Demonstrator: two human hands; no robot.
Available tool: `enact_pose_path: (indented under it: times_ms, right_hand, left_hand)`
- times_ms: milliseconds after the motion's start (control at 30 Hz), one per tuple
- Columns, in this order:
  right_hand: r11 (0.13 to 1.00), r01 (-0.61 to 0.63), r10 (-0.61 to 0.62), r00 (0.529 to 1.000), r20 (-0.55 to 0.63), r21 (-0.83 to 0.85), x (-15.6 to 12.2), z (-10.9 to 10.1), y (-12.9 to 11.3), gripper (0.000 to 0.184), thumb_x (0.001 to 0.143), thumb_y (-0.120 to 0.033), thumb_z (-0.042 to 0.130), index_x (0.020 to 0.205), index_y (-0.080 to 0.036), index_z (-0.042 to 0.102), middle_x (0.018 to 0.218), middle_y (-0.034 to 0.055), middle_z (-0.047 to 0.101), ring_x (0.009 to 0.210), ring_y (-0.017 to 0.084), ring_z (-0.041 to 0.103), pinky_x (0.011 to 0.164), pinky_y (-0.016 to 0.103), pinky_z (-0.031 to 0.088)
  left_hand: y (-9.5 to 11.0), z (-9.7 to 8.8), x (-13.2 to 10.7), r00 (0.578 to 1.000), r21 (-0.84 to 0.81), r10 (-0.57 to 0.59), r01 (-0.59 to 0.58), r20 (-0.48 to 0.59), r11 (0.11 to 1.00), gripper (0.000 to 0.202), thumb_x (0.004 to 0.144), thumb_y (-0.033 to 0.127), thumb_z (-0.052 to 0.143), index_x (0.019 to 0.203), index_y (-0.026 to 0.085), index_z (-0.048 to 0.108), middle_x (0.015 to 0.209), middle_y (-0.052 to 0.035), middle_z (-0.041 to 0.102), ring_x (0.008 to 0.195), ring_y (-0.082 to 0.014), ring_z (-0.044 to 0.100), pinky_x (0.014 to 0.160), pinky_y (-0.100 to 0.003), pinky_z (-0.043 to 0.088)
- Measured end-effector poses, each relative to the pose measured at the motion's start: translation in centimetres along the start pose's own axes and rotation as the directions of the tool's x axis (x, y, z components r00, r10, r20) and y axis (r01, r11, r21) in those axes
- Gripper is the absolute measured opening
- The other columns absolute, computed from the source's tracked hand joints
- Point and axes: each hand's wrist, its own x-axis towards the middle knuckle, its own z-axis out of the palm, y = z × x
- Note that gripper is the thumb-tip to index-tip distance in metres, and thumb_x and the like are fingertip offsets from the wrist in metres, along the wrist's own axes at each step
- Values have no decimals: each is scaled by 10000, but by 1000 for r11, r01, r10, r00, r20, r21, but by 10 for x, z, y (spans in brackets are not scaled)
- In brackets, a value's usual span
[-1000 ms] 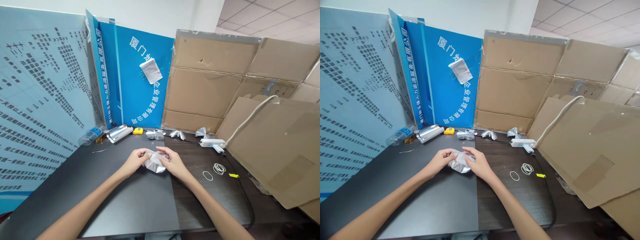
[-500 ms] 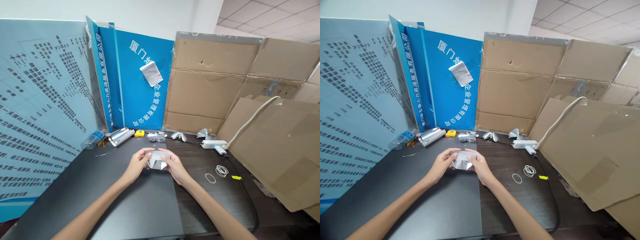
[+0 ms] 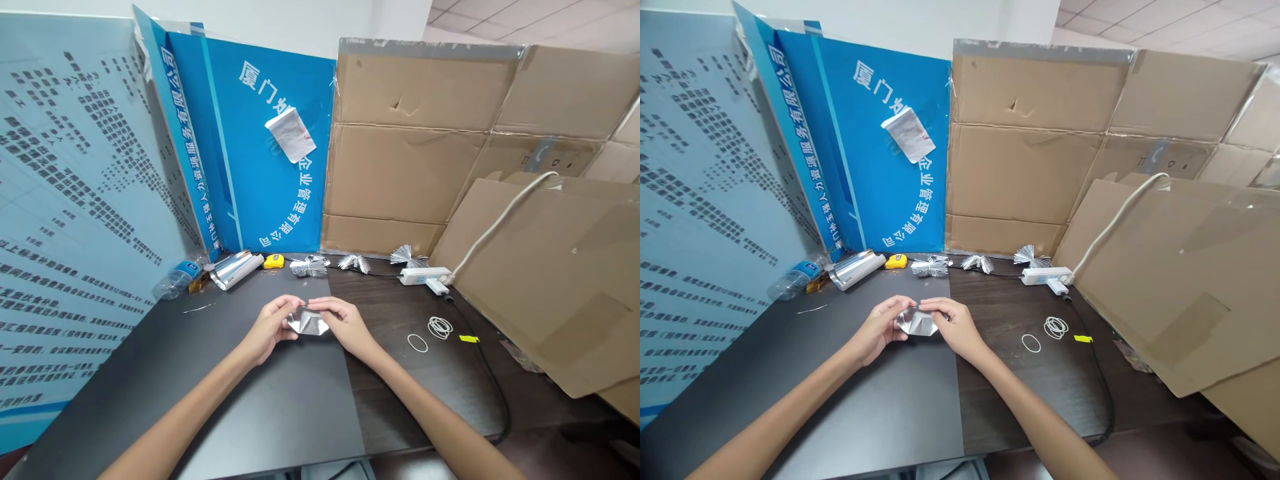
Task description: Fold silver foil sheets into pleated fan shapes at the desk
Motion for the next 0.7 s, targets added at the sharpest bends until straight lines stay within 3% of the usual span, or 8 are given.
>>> enact_pose_path:
  times_ms: [100,200,267,400,467,600,700]
  right_hand:
    - [998,51,-49,998,41,-36,-1,-1,-1,244,950,-320,642,1083,-291,844,1235,66,771,1190,258,701,1096,449,502]
    - [999,19,-22,997,70,48,-1,-2,-1,292,983,-441,638,1070,-257,848,1234,92,766,1189,261,694,1092,441,501]
    - [973,-89,77,995,65,213,0,-3,-2,347,977,-515,644,1051,-242,844,1220,101,764,1151,260,705,1048,428,526]
    - [794,-343,335,936,108,501,2,-9,-9,374,890,-527,766,1152,-260,781,1264,79,723,1060,217,716,885,337,573]
    - [766,-401,382,913,146,502,2,-12,-13,396,851,-499,816,1154,-248,769,1240,75,714,1027,190,699,846,298,567]
    - [811,-441,378,896,231,384,2,-10,-17,420,827,-499,836,1103,-187,783,1058,72,727,870,141,654,758,249,526]
    - [828,-472,374,867,331,302,0,-7,-19,441,822,-488,842,1111,-162,772,921,43,718,690,94,572,658,230,459]
  left_hand:
    - [0,1,-1,1000,24,-9,10,-22,1000,497,802,563,847,1096,199,681,839,3,628,662,-105,583,585,-212,538]
    - [3,2,-2,999,-16,-3,3,-36,1000,607,789,506,878,1254,220,613,964,-27,696,767,-136,637,677,-255,571]
    - [5,2,-2,999,-39,22,-24,-43,999,668,781,479,893,1301,216,565,1069,-57,720,815,-145,658,755,-290,584]
    - [6,3,-2,991,24,131,-132,38,991,688,823,476,865,1338,205,499,1139,-98,726,868,-167,690,824,-311,573]
    - [2,4,-2,977,92,190,-199,102,976,673,866,476,826,1376,223,465,1242,-122,696,908,-179,697,838,-329,578]
    - [-7,7,-7,935,292,328,-354,134,889,579,963,419,724,1442,277,432,1550,-143,496,1155,-213,661,962,-351,557]
    - [-10,9,-12,916,380,335,-397,222,835,580,1008,383,655,1508,301,372,1604,-148,428,1135,-212,682,977,-367,557]
